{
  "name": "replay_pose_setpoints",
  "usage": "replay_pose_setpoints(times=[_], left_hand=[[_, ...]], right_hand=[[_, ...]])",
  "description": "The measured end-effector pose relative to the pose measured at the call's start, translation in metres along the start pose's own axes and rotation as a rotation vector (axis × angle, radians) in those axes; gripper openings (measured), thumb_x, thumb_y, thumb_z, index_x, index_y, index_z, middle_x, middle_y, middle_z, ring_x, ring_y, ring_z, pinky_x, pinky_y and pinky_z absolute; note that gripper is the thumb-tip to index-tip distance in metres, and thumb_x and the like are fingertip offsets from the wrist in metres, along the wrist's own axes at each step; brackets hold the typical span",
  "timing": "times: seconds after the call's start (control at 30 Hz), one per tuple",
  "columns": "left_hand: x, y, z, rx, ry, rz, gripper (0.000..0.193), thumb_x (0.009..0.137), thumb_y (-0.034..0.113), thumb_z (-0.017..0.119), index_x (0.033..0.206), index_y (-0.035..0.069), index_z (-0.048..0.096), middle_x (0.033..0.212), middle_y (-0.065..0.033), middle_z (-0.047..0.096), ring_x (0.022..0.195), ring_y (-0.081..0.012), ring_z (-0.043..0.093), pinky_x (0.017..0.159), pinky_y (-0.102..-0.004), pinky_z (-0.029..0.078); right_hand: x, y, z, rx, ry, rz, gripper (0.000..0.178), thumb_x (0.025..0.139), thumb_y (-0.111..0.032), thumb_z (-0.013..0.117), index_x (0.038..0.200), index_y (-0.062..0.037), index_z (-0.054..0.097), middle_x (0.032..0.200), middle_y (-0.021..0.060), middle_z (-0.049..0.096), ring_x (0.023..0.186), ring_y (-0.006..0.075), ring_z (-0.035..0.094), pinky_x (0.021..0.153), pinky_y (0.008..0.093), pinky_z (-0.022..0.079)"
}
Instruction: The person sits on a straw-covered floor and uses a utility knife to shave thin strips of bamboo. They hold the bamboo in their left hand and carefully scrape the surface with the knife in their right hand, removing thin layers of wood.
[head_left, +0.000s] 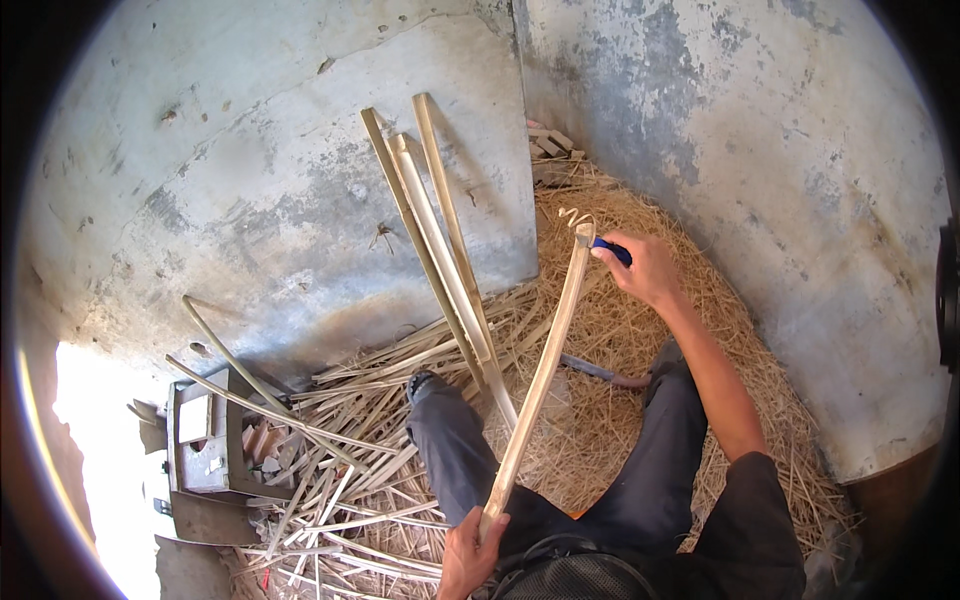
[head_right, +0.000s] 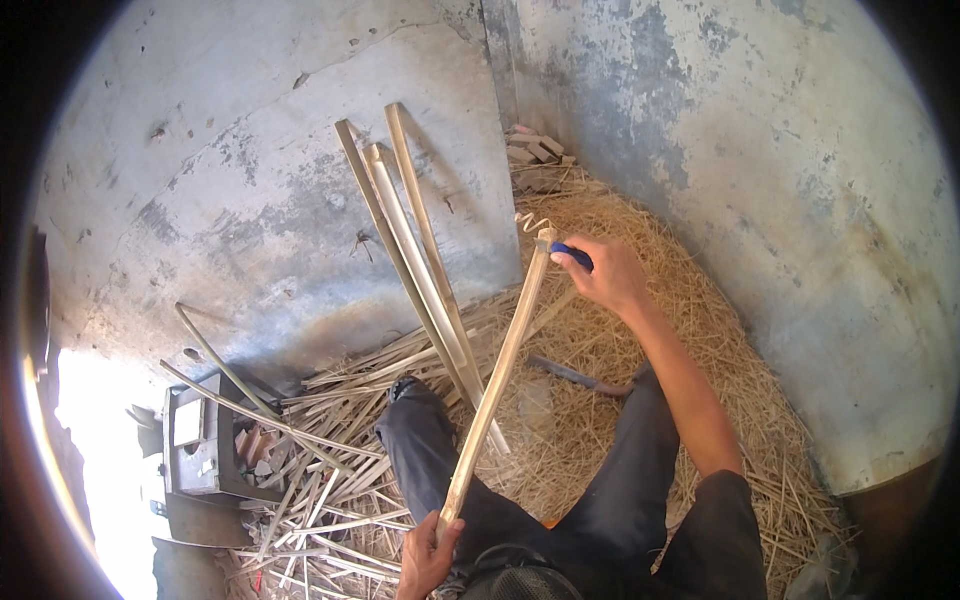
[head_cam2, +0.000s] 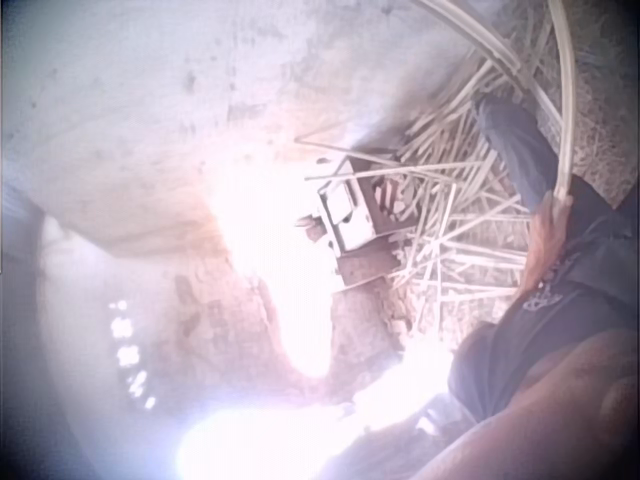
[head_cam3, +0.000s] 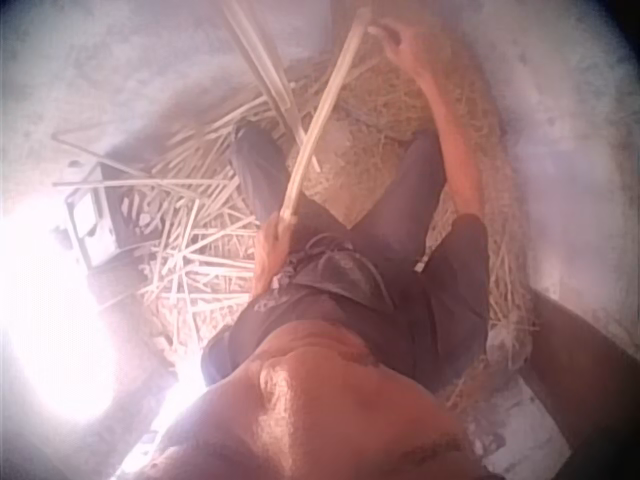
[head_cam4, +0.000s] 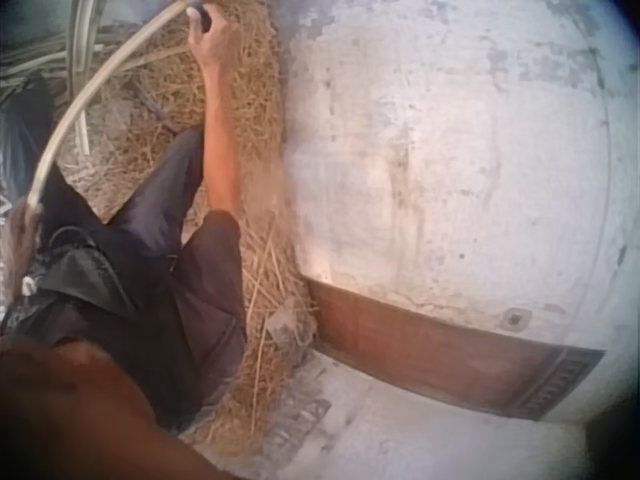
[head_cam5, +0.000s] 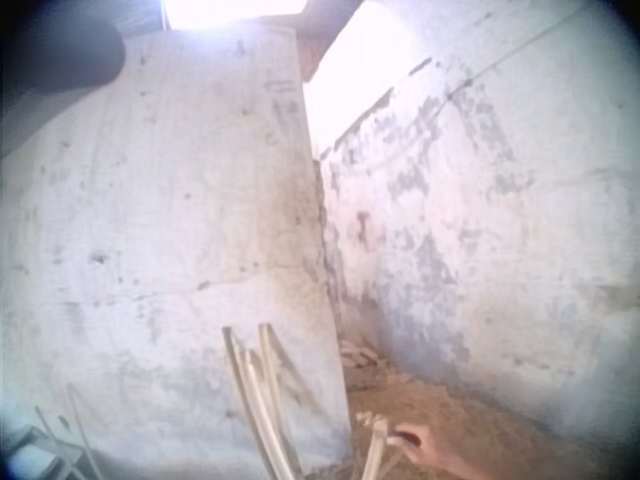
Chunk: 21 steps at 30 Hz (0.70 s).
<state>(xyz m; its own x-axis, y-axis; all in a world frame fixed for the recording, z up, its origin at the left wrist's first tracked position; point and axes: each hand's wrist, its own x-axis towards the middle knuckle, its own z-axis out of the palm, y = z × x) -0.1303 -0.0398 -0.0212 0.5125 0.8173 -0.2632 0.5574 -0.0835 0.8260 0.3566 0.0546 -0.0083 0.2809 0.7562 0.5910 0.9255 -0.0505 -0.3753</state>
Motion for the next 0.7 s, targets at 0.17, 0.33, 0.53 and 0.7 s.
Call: replay_pose_setpoints(times=[0.17,0.33,0.53,0.7], left_hand=[[0.018,-0.031,-0.003,-0.071,-0.102,-0.023,0.044,0.104,0.039,0.073,0.09,-0.001,0.059,0.064,-0.019,0.058,0.056,-0.0227,0.055,0.056,-0.0405,0.045],[0.034,-0.05,0.001,0.0,-0.156,-0.068,0.046,0.103,0.046,0.073,0.095,0.001,0.066,0.067,-0.0095,0.065,0.06,-0.0179,0.062,0.059,-0.0372,0.048],[0.049,-0.04,0.003,0.165,-0.094,0.014,0.049,0.096,0.047,0.081,0.103,0.0,0.066,0.08,-0.0206,0.073,0.076,-0.0391,0.075,0.068,-0.0467,0.054],[0.069,-0.027,0.014,0.011,0.027,0.19,0.048,0.096,0.036,0.083,0.124,0.0,0.068,0.102,-0.0223,0.077,0.098,-0.0271,0.078,0.084,-0.0403,0.057]], right_hand=[[0.0,-0.001,-0.004,0.105,-0.094,0.117,0.048,0.105,-0.054,0.065,0.109,-0.0089,0.08,0.068,0.0026,0.066,0.056,0.0154,0.058,0.054,0.0336,0.043],[0.003,-0.01,-0.015,0.455,-0.052,0.137,0.044,0.106,-0.049,0.067,0.113,-0.007,0.077,0.071,-0.0016,0.064,0.059,0.0095,0.049,0.058,0.0304,0.038],[0.0,-0.03,-0.029,0.546,0.012,0.156,0.042,0.104,-0.043,0.071,0.121,-0.0047,0.074,0.074,-0.0019,0.064,0.061,0.0081,0.048,0.059,0.0278,0.038],[0.0,-0.037,-0.041,0.376,0.127,0.019,0.042,0.102,-0.041,0.075,0.121,-0.0033,0.074,0.076,0.0032,0.07,0.06,0.0103,0.057,0.056,0.029,0.042]])
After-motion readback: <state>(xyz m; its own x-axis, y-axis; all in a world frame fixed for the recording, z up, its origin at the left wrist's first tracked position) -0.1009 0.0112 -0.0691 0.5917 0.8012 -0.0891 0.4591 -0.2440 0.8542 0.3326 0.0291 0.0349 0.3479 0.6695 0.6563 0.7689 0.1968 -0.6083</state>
